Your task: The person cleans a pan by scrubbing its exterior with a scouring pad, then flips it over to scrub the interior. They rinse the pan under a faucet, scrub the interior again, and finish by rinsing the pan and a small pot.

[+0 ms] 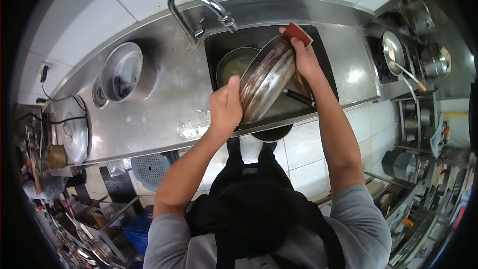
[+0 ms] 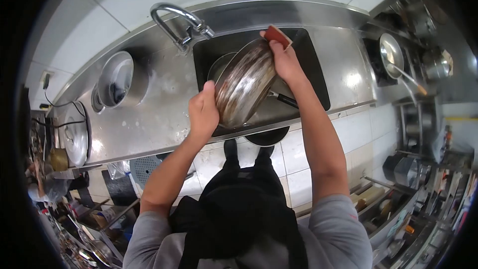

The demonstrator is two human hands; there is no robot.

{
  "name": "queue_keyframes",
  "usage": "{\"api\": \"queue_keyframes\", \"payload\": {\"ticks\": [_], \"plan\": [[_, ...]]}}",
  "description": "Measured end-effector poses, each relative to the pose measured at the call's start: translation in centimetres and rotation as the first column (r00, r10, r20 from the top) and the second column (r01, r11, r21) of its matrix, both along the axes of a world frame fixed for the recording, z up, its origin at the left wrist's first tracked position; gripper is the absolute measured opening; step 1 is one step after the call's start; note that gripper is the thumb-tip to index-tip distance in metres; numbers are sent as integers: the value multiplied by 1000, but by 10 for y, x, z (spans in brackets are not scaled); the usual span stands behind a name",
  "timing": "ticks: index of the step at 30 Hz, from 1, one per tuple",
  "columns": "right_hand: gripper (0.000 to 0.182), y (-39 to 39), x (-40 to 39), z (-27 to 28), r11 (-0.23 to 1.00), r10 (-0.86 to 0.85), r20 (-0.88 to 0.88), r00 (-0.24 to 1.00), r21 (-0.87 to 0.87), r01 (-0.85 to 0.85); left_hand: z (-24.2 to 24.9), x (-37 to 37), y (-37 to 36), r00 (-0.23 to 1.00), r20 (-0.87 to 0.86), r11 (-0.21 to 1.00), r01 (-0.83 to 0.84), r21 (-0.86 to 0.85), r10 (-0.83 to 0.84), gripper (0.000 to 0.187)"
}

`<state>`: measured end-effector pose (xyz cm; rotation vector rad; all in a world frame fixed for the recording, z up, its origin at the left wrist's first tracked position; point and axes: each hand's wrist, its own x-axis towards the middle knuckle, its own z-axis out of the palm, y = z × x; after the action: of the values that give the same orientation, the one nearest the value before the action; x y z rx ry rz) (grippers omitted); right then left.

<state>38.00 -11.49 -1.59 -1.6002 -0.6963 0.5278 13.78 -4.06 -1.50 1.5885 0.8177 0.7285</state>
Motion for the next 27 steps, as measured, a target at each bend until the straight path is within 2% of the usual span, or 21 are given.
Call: {"api": "queue_keyframes", "payload": {"ticks": [1,2,3,4,5,6,8,10,11,12,14,16,18,20,21,22,25,26,27], "plan": [[39,2,-19,18,993,34,269,963,-117,-2,1,6,4,1000,1,1000,16,-12,-16,58],[39,-3,-44,40,974,97,514,852,-225,25,-4,6,5,1000,11,1000,0,-23,0,58],[41,-9,-65,61,940,337,729,596,-300,-164,-13,8,6,998,60,998,11,-58,-8,58],[43,-14,-77,72,853,500,833,237,-424,-305,-20,9,7,994,107,995,28,-93,-18,58],[47,-13,-70,65,832,517,839,171,-447,-328,-21,9,6,994,107,994,25,-109,-13,58],[47,-1,-48,64,895,339,930,138,-274,-351,-20,9,5,997,70,995,50,-84,-44,58],[44,1,-35,71,922,366,839,402,-386,-34,-19,10,2,996,60,996,69,-52,-65,58],[41,-5,-63,64,918,349,915,199,-292,-270,-16,11,5,996,50,997,73,17,-74,58],[40,-11,-68,76,822,549,800,243,-465,-329,-17,9,4,995,77,998,68,3,-68,57],[40,-17,-59,74,821,556,788,264,-470,-325,-19,4,-1,995,62,997,82,-11,-81,57],[39,-6,-21,75,927,366,860,356,-369,-62,-16,9,4,995,39,995,95,-11,-95,56],[37,-10,-39,69,916,395,848,354,-393,-80,-17,8,8,992,70,994,106,-15,-105,57],[36,-22,-69,78,834,529,818,227,-451,-319,-18,5,5,990,79,992,120,-42,-116,57],[37,-17,-42,80,916,355,890,287,-270,-296,-8,7,4,992,3,992,125,-11,-125,58],[37,-25,-34,83,919,393,827,401,-373,-130,-6,8,3,992,9,992,125,-10,-125,58],[37,-26,-43,80,917,397,827,398,-378,-130,-5,9,1,992,-14,992,128,6,-127,58],[37,-32,-83,73,880,463,815,349,-375,-292,-8,11,-3,993,-19,993,119,-7,-119,58],[37,-35,-73,71,880,465,810,357,-379,-288,-9,11,-4,993,1,993,118,-22,-118,58],[39,-36,-53,70,917,388,842,375,-313,-246,-9,11,-5,993,-1,992,120,-27,-120,58]]}}
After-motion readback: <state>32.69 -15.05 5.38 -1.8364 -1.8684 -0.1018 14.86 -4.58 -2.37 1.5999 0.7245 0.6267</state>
